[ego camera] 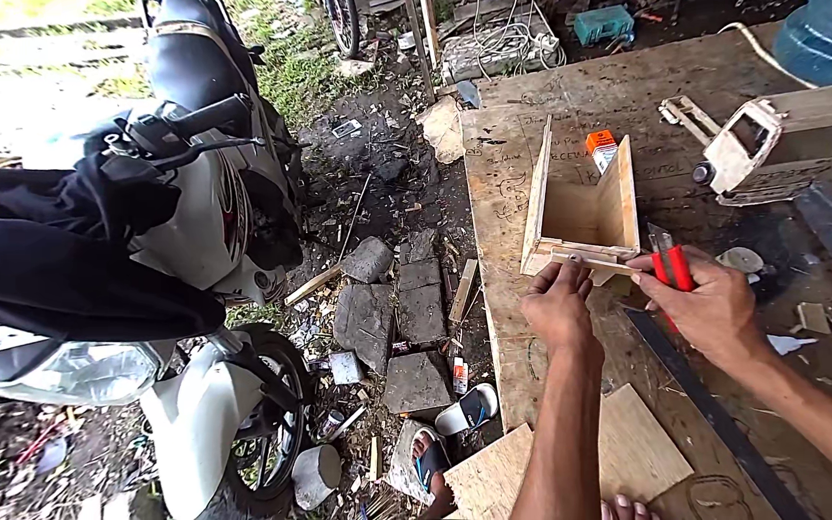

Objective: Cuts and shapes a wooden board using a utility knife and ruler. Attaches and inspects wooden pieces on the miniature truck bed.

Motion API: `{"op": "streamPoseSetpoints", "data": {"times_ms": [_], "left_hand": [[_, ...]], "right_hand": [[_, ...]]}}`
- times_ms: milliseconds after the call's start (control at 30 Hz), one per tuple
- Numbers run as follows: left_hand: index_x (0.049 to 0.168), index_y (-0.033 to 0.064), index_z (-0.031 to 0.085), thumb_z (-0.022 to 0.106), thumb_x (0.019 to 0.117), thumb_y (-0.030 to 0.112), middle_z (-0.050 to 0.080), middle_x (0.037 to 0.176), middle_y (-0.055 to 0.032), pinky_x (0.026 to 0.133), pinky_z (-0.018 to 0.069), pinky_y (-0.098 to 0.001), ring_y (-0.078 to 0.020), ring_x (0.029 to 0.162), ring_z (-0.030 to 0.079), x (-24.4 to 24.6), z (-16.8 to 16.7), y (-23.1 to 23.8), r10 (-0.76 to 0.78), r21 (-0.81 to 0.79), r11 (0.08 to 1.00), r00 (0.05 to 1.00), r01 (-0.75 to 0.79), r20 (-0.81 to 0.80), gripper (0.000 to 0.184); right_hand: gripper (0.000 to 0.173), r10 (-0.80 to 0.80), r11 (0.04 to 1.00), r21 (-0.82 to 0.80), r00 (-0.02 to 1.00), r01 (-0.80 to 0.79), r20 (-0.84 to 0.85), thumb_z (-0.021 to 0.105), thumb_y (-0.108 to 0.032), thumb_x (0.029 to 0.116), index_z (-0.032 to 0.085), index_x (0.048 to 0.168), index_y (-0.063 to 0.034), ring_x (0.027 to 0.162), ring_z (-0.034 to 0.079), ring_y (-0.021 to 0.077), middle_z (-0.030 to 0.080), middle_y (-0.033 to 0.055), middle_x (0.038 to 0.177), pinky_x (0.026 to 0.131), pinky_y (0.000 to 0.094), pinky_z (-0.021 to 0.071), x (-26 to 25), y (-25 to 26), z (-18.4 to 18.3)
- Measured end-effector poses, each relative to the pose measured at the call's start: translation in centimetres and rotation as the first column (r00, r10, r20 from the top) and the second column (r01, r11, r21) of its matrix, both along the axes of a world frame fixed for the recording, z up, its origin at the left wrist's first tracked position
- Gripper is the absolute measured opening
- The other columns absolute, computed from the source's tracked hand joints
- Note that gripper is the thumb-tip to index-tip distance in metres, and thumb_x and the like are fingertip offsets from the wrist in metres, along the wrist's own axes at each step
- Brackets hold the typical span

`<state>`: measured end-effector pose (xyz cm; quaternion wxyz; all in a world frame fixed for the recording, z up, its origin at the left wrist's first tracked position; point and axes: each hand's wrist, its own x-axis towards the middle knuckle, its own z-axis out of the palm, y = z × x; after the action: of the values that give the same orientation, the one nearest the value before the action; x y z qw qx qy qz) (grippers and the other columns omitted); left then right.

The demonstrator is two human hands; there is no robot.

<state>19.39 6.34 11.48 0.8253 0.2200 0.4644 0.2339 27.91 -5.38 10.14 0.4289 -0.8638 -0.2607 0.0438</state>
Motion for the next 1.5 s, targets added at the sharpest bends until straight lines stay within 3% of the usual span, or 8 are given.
{"op": "streamPoseSetpoints", "data": {"times_ms": [367,967,1067,1200,1300,1500], "left_hand": [[0.117,0.0030,0.065,0.074,0.0950,0.018,0.072,0.105,-0.0103,0.081,0.0603,-0.0330,-0.0185,0.088,0.072,0.2,-0.1,-0.2,-0.004,0.005,1.000,1.000,0.004,-0.001,0.028],[0.116,0.0028,0.065,0.075,0.0938,0.015,0.072,0.105,-0.0105,0.082,0.0608,-0.0341,-0.0200,0.089,0.073,0.2,-0.2,-0.2,0.005,-0.009,1.000,1.000,-0.005,0.018,0.027],[0.117,0.0021,0.064,0.075,0.0937,0.015,0.072,0.105,-0.0115,0.083,0.0615,-0.0362,-0.0216,0.090,0.073,-0.6,-0.6,-0.3,-0.027,0.021,0.999,1.000,0.027,0.006,0.028],[0.117,-0.0015,0.066,0.072,0.0948,0.008,0.074,0.098,-0.0147,0.080,0.0630,-0.0378,-0.0243,0.085,0.074,-2.5,-1.3,-1.0,-0.089,0.097,0.991,0.996,0.090,-0.012,0.025],[0.114,-0.0075,0.068,0.065,0.0988,0.004,0.074,0.093,-0.0180,0.079,0.0640,-0.0377,-0.0253,0.080,0.075,-3.8,-1.7,-1.4,-0.117,0.112,0.987,0.993,0.116,0.002,0.019],[0.118,-0.0119,0.065,0.050,0.1073,0.007,0.075,0.096,-0.0211,0.085,0.0631,-0.0383,-0.0273,0.088,0.076,-6.0,-2.7,-1.9,-0.197,0.114,0.976,0.975,0.185,0.105,0.026]], "right_hand": [[0.015,0.013,1.000,0.004,1.000,-0.013,0.026,0.073,-0.003,0.0930,0.076,0.107,-0.0037,0.072,0.067,0.0187,0.069,0.0123,0.109,0.063,0.0401,0.0601,0.1,0.1,0.2],[0.012,0.026,0.999,-0.022,0.999,-0.026,-0.023,0.073,-0.004,0.0931,0.076,0.105,-0.0042,0.067,0.066,0.0178,0.070,0.0109,0.106,0.060,0.0401,0.0597,0.2,0.3,0.7],[0.012,0.027,1.000,-0.011,0.994,-0.029,-0.111,0.073,-0.007,0.0933,0.077,0.105,-0.0068,0.062,0.065,0.0155,0.071,0.0076,0.099,0.055,0.0362,0.0588,0.1,-0.6,0.6],[0.013,0.007,1.000,0.017,0.938,-0.001,-0.346,0.073,-0.007,0.0926,0.077,0.105,-0.0066,0.054,0.063,0.0150,0.073,0.0058,0.085,0.048,0.0292,0.0555,-0.7,-2.0,0.9],[0.014,-0.008,0.997,0.062,0.857,0.047,-0.516,0.071,-0.006,0.0928,0.077,0.106,-0.0044,0.054,0.063,0.0156,0.073,0.0078,0.085,0.046,0.0268,0.0540,-1.5,-3.0,1.2],[0.015,-0.022,0.970,0.164,0.734,0.180,-0.679,0.069,-0.004,0.0914,0.075,0.105,-0.0008,0.053,0.061,0.0121,0.073,0.0066,0.082,0.045,0.0216,0.0512,-2.9,-4.2,1.8]]}}
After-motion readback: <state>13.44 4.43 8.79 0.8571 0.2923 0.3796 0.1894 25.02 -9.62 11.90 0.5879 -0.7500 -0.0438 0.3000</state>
